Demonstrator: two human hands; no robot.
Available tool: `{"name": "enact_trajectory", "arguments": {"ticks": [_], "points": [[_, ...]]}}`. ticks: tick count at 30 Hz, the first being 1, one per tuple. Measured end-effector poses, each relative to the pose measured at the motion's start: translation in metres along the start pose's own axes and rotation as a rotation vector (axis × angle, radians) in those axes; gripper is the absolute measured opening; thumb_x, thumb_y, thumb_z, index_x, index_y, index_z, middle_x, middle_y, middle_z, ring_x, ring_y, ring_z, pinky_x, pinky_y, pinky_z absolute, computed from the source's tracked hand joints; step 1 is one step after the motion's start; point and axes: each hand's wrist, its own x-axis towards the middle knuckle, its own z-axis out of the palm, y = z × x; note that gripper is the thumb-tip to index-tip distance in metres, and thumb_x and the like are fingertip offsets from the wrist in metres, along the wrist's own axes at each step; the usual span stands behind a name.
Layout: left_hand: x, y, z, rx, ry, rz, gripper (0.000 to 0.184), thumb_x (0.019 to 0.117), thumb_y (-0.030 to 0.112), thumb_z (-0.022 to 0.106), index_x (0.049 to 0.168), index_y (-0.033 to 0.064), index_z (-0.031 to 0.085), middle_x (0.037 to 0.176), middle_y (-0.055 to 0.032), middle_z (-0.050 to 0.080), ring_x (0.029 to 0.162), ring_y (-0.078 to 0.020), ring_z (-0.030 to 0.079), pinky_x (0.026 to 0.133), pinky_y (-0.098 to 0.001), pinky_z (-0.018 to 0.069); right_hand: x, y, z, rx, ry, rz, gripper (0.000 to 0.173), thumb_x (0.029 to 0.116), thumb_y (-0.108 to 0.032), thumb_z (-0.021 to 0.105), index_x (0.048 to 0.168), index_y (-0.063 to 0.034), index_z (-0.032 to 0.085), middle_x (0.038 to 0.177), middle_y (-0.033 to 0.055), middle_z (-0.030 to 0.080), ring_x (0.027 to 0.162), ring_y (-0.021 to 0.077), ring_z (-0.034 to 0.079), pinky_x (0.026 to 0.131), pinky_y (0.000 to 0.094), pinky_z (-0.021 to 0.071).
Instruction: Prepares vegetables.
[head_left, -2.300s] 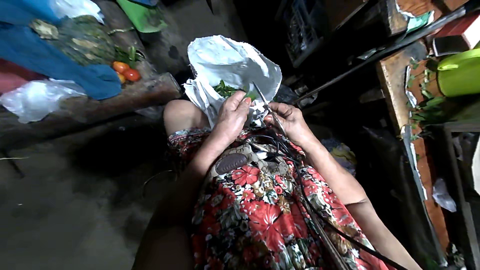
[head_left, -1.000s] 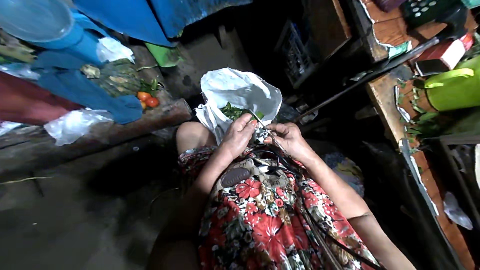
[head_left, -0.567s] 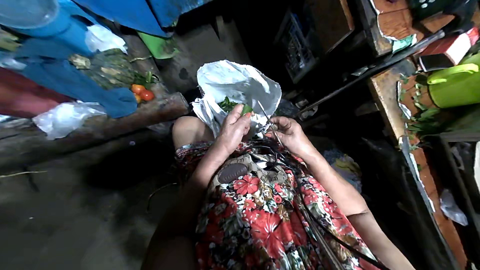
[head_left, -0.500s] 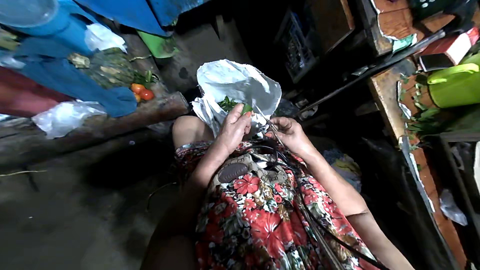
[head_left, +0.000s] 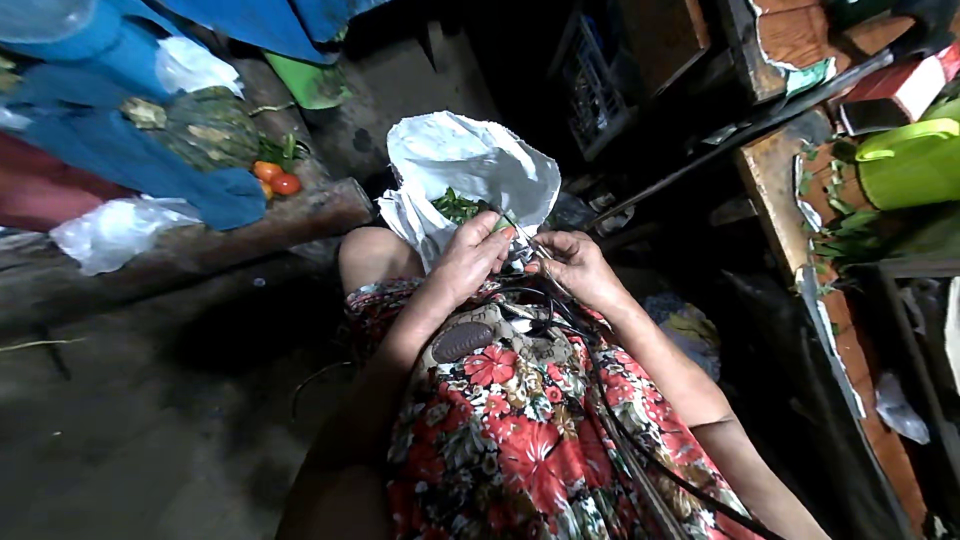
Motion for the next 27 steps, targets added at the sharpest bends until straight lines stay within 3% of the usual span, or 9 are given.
{"name": "enact_trajectory", "arguments": {"ticks": [2,8,11,14,18,22,25,27], "points": [[-0.002,0.001,-0.003,0.003,-0.013,0.011,0.023,0.1079,0.014,0.043,0.099,0.0044,0.062,0.071,0.0016,0.056,0.061,-0.0063,0.053,0.058,-0.0212,0.0457,0.001,0.000,-0.002,0.006,0.018,0.017,0.028,0.0918,-0.009,0.075,0.118,-0.0048,0.069,0.095,0.0043,0.071,0.077,0.0074,0.065,0.070,0.0247,0.0571],[-0.004,-0.001,-0.003,-0.002,0.012,0.008,0.025,0.1089,0.014,0.040,0.096,0.0053,0.060,0.068,0.0028,0.052,0.058,-0.0056,0.051,0.056,-0.0210,0.0454,-0.001,-0.003,-0.003,0.058,-0.019,0.024,0.031,0.0908,-0.011,0.077,0.120,-0.0066,0.068,0.091,0.0043,0.071,0.069,0.0081,0.063,0.060,0.0240,0.0553],[-0.017,0.009,0.000,0.031,0.003,0.019,0.026,0.1107,0.019,0.039,0.099,0.0076,0.058,0.066,0.0025,0.047,0.055,-0.0061,0.045,0.052,-0.0199,0.0396,0.001,-0.004,-0.002,0.065,-0.047,-0.010,0.029,0.0915,-0.012,0.076,0.118,-0.0051,0.068,0.091,0.0040,0.071,0.070,0.0075,0.064,0.063,0.0235,0.0566],[-0.014,0.008,0.002,0.042,-0.016,-0.011,0.026,0.1110,0.020,0.039,0.097,0.0073,0.058,0.062,0.0021,0.044,0.050,-0.0066,0.041,0.047,-0.0199,0.0348,0.003,-0.003,-0.001,0.061,-0.057,-0.027,0.026,0.0930,-0.013,0.074,0.116,-0.0037,0.069,0.084,0.0044,0.070,0.064,0.0077,0.061,0.058,0.0233,0.0543],[0.000,-0.002,0.003,0.007,-0.002,-0.025,0.025,0.1090,0.014,0.040,0.094,0.0062,0.058,0.062,0.0043,0.043,0.052,-0.0042,0.041,0.049,-0.0193,0.0362,0.001,-0.001,0.000,0.053,-0.041,-0.017,0.026,0.0930,-0.014,0.074,0.117,-0.0035,0.070,0.079,0.0041,0.068,0.058,0.0071,0.056,0.051,0.0221,0.0483],[-0.013,0.005,0.002,0.027,-0.026,-0.020,0.026,0.1104,0.019,0.039,0.094,0.0082,0.056,0.060,0.0026,0.041,0.048,-0.0062,0.038,0.047,-0.0195,0.0329,0.001,0.001,-0.001,0.046,-0.034,-0.041,0.024,0.0934,-0.009,0.074,0.116,-0.0015,0.070,0.080,0.0051,0.068,0.060,0.0073,0.057,0.054,0.0226,0.0496],[-0.020,0.006,0.002,0.009,-0.018,0.003,0.025,0.1110,0.022,0.039,0.099,0.0097,0.057,0.061,0.0029,0.041,0.049,-0.0060,0.038,0.047,-0.0191,0.0331,-0.001,0.001,-0.002,0.054,-0.016,-0.017,0.025,0.0941,-0.010,0.073,0.118,-0.0028,0.069,0.080,0.0049,0.067,0.057,0.0079,0.055,0.050,0.0224,0.0484],[-0.021,0.007,0.001,-0.010,0.007,-0.019,0.026,0.1117,0.025,0.038,0.104,0.0096,0.058,0.062,0.0029,0.040,0.049,-0.0060,0.037,0.047,-0.0187,0.0323,-0.003,0.002,-0.004,0.045,-0.001,0.001,0.027,0.0930,-0.010,0.075,0.119,-0.0044,0.069,0.084,0.0045,0.069,0.061,0.0079,0.058,0.054,0.0228,0.0513]]}}
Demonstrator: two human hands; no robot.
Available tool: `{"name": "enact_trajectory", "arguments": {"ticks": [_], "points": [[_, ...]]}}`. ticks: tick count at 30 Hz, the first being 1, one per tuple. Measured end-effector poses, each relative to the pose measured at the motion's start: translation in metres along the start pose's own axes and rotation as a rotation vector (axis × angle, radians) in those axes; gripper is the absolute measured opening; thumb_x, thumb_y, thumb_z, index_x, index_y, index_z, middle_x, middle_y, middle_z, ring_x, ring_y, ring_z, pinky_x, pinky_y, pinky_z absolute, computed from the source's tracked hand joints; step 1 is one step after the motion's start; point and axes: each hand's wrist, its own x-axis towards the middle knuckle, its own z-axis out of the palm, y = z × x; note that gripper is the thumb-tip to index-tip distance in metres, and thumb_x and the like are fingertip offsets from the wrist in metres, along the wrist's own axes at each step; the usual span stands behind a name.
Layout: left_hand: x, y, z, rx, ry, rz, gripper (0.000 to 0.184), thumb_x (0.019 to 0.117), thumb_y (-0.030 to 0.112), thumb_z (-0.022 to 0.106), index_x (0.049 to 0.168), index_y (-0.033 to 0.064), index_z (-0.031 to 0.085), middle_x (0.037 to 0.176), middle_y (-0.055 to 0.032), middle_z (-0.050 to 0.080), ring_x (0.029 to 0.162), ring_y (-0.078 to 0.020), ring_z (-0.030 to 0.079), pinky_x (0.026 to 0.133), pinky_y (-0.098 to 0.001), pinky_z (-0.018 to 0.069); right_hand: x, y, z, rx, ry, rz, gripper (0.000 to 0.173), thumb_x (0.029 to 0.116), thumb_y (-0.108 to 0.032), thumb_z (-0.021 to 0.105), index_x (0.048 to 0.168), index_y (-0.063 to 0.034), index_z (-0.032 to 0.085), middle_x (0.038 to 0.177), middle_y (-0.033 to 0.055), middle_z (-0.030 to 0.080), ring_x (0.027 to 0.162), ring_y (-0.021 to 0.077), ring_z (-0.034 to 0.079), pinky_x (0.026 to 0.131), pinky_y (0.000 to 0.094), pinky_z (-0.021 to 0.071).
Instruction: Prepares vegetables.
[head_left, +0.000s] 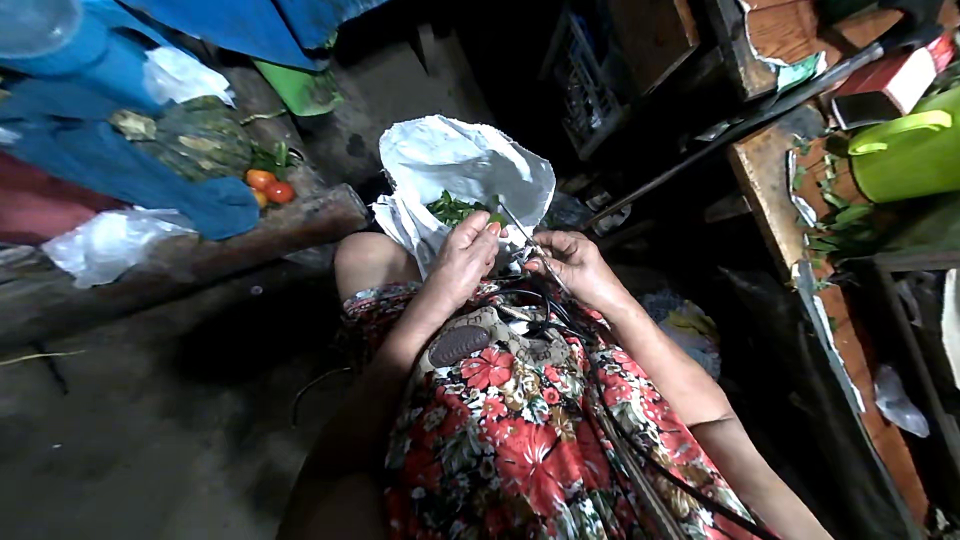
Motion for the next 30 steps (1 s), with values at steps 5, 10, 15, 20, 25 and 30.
{"name": "enact_trajectory", "arguments": {"ticks": [5,10,15,20,25,30], "points": [[0.020,-0.007,0.001,-0.064,0.035,-0.014,0.023,0.1102,0.017,0.039,0.105,0.0053,0.058,0.066,0.0039,0.044,0.054,-0.0052,0.043,0.052,-0.0204,0.0393,-0.005,0.000,-0.003,-0.091,0.010,0.006,0.038,0.0873,-0.015,0.081,0.122,-0.0067,0.068,0.100,0.0036,0.069,0.079,0.0064,0.065,0.070,0.0231,0.0579],[0.023,-0.009,0.003,0.052,-0.060,-0.001,0.024,0.1089,0.014,0.038,0.098,0.0047,0.057,0.065,0.0019,0.045,0.054,-0.0066,0.043,0.051,-0.0218,0.0382,-0.005,-0.001,-0.002,-0.135,0.005,-0.001,0.035,0.0886,-0.017,0.080,0.120,-0.0058,0.070,0.101,0.0045,0.068,0.084,0.0079,0.065,0.073,0.0245,0.0569],[0.020,-0.005,0.003,0.016,-0.066,-0.010,0.023,0.1090,0.014,0.040,0.097,0.0054,0.058,0.066,0.0023,0.046,0.055,-0.0062,0.044,0.052,-0.0208,0.0378,-0.005,0.000,-0.002,-0.140,0.021,0.004,0.032,0.0913,-0.013,0.076,0.122,-0.0059,0.070,0.103,0.0057,0.068,0.083,0.0095,0.064,0.073,0.0259,0.0564],[0.020,-0.007,0.001,-0.047,-0.078,0.006,0.023,0.1077,0.014,0.040,0.096,0.0066,0.058,0.064,0.0038,0.047,0.053,-0.0043,0.044,0.050,-0.0183,0.0370,-0.005,-0.001,-0.004,-0.117,0.037,-0.007,0.029,0.0915,-0.012,0.076,0.120,-0.0074,0.071,0.102,0.0044,0.068,0.081,0.0089,0.063,0.071,0.0246,0.0556],[0.022,-0.006,0.003,-0.020,-0.030,-0.013,0.023,0.1073,0.013,0.040,0.093,0.0073,0.057,0.063,0.0043,0.045,0.053,-0.0046,0.043,0.051,-0.0197,0.0375,-0.005,-0.003,-0.006,-0.052,0.001,0.000,0.036,0.0884,-0.015,0.080,0.122,-0.0059,0.070,0.106,0.0049,0.067,0.082,0.0081,0.065,0.070,0.0236,0.0576],[0.018,-0.004,0.006,-0.032,-0.046,0.008,0.021,0.1068,0.014,0.042,0.093,0.0092,0.057,0.060,0.0050,0.041,0.049,-0.0043,0.038,0.048,-0.0191,0.0334,-0.006,-0.007,-0.005,-0.056,-0.014,-0.002,0.033,0.0889,-0.013,0.079,0.120,-0.0057,0.071,0.101,0.0056,0.069,0.078,0.0090,0.065,0.069,0.0250,0.0581]]}}
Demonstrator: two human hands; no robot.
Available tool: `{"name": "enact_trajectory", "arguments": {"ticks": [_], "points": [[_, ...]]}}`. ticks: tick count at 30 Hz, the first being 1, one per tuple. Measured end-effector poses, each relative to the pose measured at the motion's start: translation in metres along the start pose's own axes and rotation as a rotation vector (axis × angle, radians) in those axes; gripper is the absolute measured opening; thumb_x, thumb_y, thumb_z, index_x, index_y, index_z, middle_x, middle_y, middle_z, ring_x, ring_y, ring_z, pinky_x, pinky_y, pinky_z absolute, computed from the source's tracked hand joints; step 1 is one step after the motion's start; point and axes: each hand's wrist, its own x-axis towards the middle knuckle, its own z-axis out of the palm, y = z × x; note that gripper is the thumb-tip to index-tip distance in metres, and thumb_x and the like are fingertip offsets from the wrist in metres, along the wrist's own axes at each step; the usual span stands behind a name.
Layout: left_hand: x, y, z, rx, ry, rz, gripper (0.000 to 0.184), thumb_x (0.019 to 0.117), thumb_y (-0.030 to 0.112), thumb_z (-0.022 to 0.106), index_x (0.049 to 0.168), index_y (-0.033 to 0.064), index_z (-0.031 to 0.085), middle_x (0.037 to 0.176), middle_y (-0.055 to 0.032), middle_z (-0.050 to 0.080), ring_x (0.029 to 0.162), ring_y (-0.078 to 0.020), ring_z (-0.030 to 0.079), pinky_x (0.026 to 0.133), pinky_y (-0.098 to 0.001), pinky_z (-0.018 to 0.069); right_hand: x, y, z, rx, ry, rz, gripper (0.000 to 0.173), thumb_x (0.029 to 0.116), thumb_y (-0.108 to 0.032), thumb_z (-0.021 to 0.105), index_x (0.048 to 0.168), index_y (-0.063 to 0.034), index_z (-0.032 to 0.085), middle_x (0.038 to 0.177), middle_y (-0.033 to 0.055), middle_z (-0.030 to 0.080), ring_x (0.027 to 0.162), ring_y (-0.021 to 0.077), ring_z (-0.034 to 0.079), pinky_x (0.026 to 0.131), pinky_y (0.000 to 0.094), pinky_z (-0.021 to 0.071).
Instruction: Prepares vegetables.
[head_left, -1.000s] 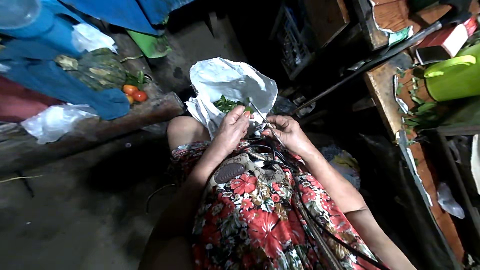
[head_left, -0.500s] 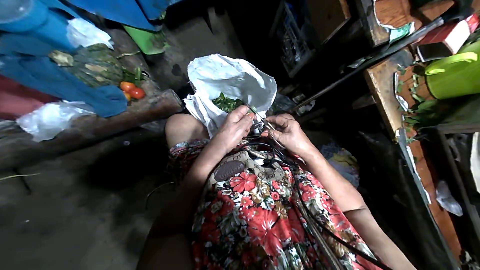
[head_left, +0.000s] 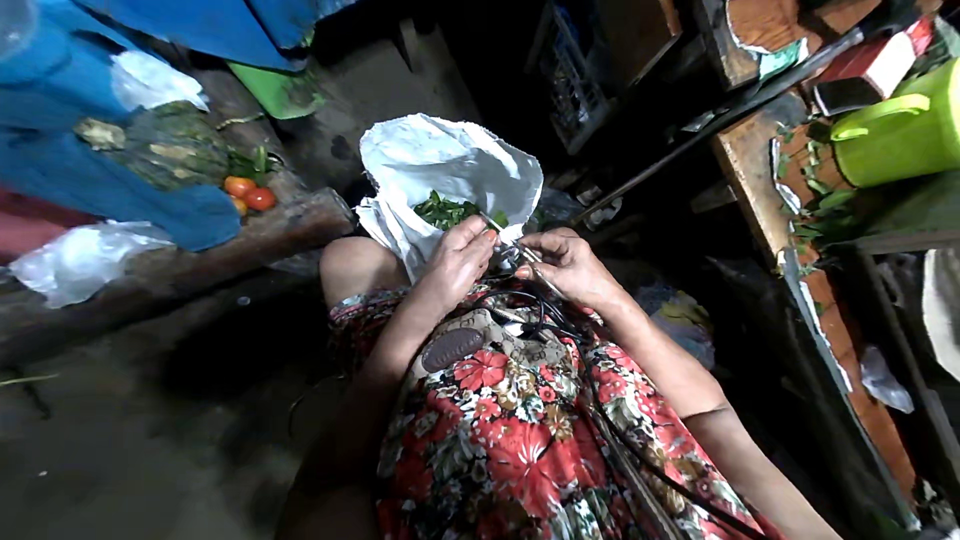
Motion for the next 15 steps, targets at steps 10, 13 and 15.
{"name": "enact_trajectory", "arguments": {"ticks": [10,13,15], "points": [[0.007,-0.008,-0.004,0.020,0.036,-0.020,0.022,0.1058,0.018,0.043,0.087,0.0158,0.055,0.060,0.0084,0.042,0.051,-0.0030,0.042,0.050,-0.0191,0.0385,0.008,-0.002,0.000,-0.027,-0.054,0.030,0.031,0.0933,-0.019,0.075,0.119,-0.0017,0.071,0.093,0.0072,0.073,0.079,0.0073,0.066,0.075,0.0285,0.0570],[0.010,-0.004,-0.004,-0.024,0.060,-0.076,0.021,0.1034,0.014,0.042,0.085,0.0164,0.052,0.060,0.0123,0.042,0.050,0.0002,0.041,0.050,-0.0166,0.0383,0.011,-0.004,-0.002,-0.052,-0.091,0.023,0.036,0.0968,-0.023,0.070,0.124,0.0012,0.068,0.101,0.0098,0.072,0.085,0.0067,0.065,0.082,0.0265,0.0537],[0.011,0.001,-0.003,-0.030,0.084,-0.120,0.021,0.1027,0.011,0.041,0.085,0.0148,0.052,0.058,0.0120,0.041,0.049,-0.0003,0.040,0.049,-0.0170,0.0378,0.012,-0.005,-0.004,-0.072,-0.105,-0.001,0.036,0.0982,-0.022,0.068,0.124,0.0025,0.068,0.104,0.0126,0.073,0.089,0.0101,0.067,0.085,0.0296,0.0539]]}}
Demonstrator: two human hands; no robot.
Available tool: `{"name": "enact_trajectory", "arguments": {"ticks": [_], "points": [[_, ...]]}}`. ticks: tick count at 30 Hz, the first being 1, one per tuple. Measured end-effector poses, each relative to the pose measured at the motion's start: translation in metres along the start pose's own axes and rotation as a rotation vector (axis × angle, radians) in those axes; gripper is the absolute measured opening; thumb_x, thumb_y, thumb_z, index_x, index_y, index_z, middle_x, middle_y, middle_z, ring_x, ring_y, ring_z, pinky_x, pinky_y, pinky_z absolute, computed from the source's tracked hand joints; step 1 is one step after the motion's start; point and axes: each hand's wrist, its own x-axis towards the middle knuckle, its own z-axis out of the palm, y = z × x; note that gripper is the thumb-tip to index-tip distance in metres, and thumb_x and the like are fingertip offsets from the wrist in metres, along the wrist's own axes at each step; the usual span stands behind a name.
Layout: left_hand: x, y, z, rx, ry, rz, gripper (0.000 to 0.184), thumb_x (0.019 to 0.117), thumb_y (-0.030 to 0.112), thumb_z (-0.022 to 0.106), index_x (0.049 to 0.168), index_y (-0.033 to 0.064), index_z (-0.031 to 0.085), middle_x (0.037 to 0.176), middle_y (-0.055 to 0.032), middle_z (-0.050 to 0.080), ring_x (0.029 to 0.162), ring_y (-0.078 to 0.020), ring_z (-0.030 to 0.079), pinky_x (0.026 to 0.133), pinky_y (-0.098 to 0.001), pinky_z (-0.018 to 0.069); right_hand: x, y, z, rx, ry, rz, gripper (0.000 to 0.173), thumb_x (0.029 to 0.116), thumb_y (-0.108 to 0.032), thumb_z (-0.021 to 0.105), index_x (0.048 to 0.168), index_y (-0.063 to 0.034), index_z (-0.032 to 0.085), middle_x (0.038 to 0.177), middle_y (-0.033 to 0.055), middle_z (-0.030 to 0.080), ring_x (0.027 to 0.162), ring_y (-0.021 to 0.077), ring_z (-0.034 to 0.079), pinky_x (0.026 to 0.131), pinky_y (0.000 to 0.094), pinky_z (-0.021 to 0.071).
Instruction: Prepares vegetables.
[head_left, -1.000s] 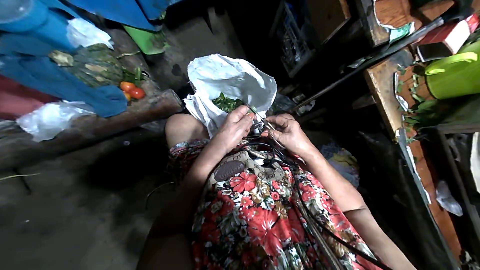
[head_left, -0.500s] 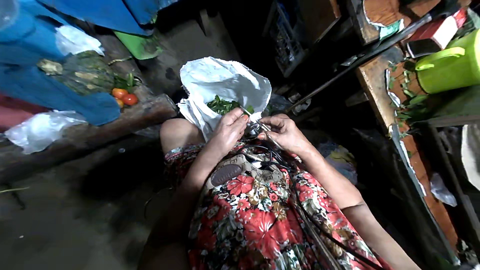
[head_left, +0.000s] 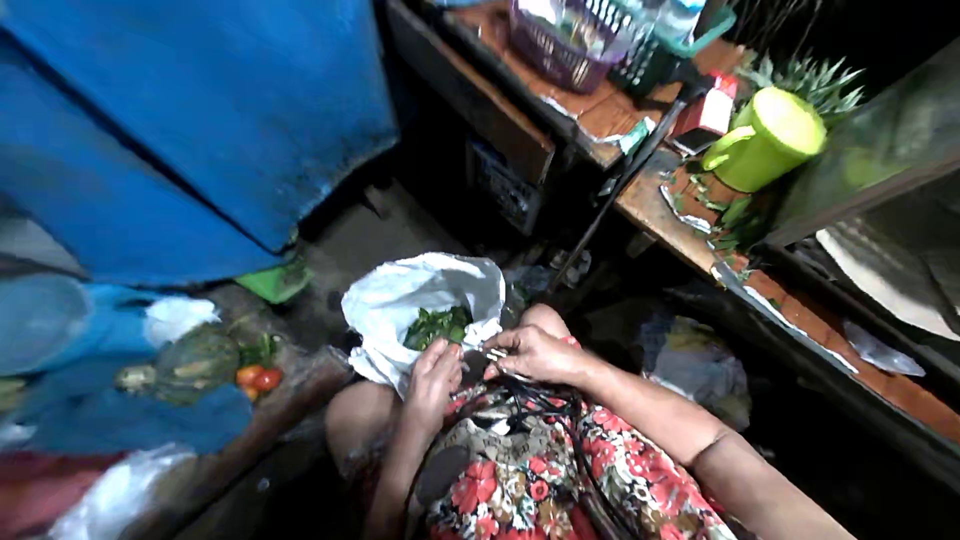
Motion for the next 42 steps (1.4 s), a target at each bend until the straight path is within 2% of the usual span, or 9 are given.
{"name": "enact_trajectory", "arguments": {"ticks": [7,11,14,16,20,26,33,37,42], "points": [[0.001,0.006,0.002,-0.026,0.065,-0.004,0.022,0.1032,0.011,0.039,0.087,0.0110,0.055,0.058,0.0106,0.042,0.048,0.0001,0.040,0.048,-0.0163,0.0376,0.009,-0.006,-0.002,0.016,0.006,0.001,0.034,0.0997,-0.017,0.066,0.127,0.0032,0.065,0.099,0.0136,0.070,0.082,0.0120,0.062,0.080,0.0307,0.0515],[0.010,-0.003,-0.004,0.036,0.182,0.029,0.016,0.1058,0.012,0.046,0.103,0.0023,0.059,0.063,0.0033,0.051,0.051,-0.0047,0.048,0.051,-0.0204,0.0436,0.003,-0.019,-0.010,-0.006,0.088,0.056,0.037,0.1012,-0.018,0.062,0.135,-0.0017,0.062,0.113,0.0156,0.071,0.096,0.0178,0.068,0.090,0.0371,0.0543],[0.012,-0.004,-0.014,0.115,0.206,0.040,0.057,0.1014,0.012,0.057,0.152,-0.0014,0.034,0.113,-0.0172,0.067,0.083,-0.0190,0.068,0.071,-0.0347,0.0570,-0.004,-0.021,-0.029,-0.085,0.265,0.018,0.037,0.1011,-0.019,0.059,0.137,-0.0065,0.062,0.125,0.0128,0.067,0.104,0.0184,0.068,0.093,0.0395,0.0557],[0.010,-0.008,-0.022,0.145,0.185,0.039,0.078,0.0973,0.016,0.063,0.162,0.0044,0.021,0.149,-0.0219,0.051,0.115,-0.0287,0.066,0.092,-0.0443,0.0561,-0.011,-0.025,-0.053,-0.177,0.440,-0.043,0.037,0.1002,-0.015,0.060,0.136,-0.0044,0.063,0.131,0.0143,0.065,0.116,0.0197,0.065,0.102,0.0382,0.0529],[0.004,-0.017,-0.039,0.258,0.225,0.045,0.076,0.0972,0.015,0.066,0.161,0.0060,0.027,0.161,-0.0254,0.033,0.131,-0.0356,0.056,0.106,-0.0489,0.0507,-0.028,-0.022,-0.125,-0.518,0.758,-0.067,0.040,0.1002,-0.019,0.059,0.138,-0.0054,0.062,0.124,0.0164,0.067,0.116,0.0266,0.065,0.104,0.0452,0.0515],[-0.003,-0.027,-0.072,0.699,0.203,-0.056,0.061,0.1006,0.019,0.064,0.155,0.0029,0.040,0.148,-0.0253,0.051,0.123,-0.0373,0.063,0.105,-0.0540,0.0505,-0.054,0.027,-0.213,-0.852,0.914,-0.013,0.040,0.1032,-0.027,0.057,0.138,-0.0069,0.063,0.126,0.0212,0.067,0.117,0.0372,0.064,0.104,0.0532,0.0498],[-0.028,-0.064,-0.081,1.012,0.174,0.222,0.055,0.0940,0.013,0.069,0.145,-0.0006,0.055,0.164,-0.0317,0.021,0.142,-0.0516,0.040,0.114,-0.0610,0.0373,-0.065,0.053,-0.225,-0.749,1.062,-0.017,0.039,0.1014,-0.015,0.057,0.137,-0.0001,0.061,0.121,0.0275,0.066,0.110,0.0401,0.066,0.098,0.0533,0.0524],[-0.036,-0.111,-0.096,1.026,0.244,0.378,0.067,0.0827,0.015,0.081,0.143,-0.0025,0.057,0.159,-0.0390,0.026,0.133,-0.0605,0.046,0.101,-0.0693,0.0451,-0.065,0.051,-0.227,-0.732,1.095,0.033,0.040,0.1012,-0.013,0.057,0.137,0.0047,0.059,0.123,0.0302,0.065,0.114,0.0429,0.064,0.102,0.0559,0.0494],[-0.046,-0.128,-0.098,0.856,0.378,0.428,0.062,0.0871,0.015,0.075,0.140,-0.0105,0.056,0.156,-0.0441,0.025,0.140,-0.0613,0.036,0.113,-0.0640,0.0379,-0.067,0.050,-0.227,-0.663,1.154,0.095,0.043,0.1012,-0.014,0.058,0.140,0.0029,0.058,0.130,0.0284,0.063,0.121,0.0401,0.062,0.106,0.0548,0.0465]]}}
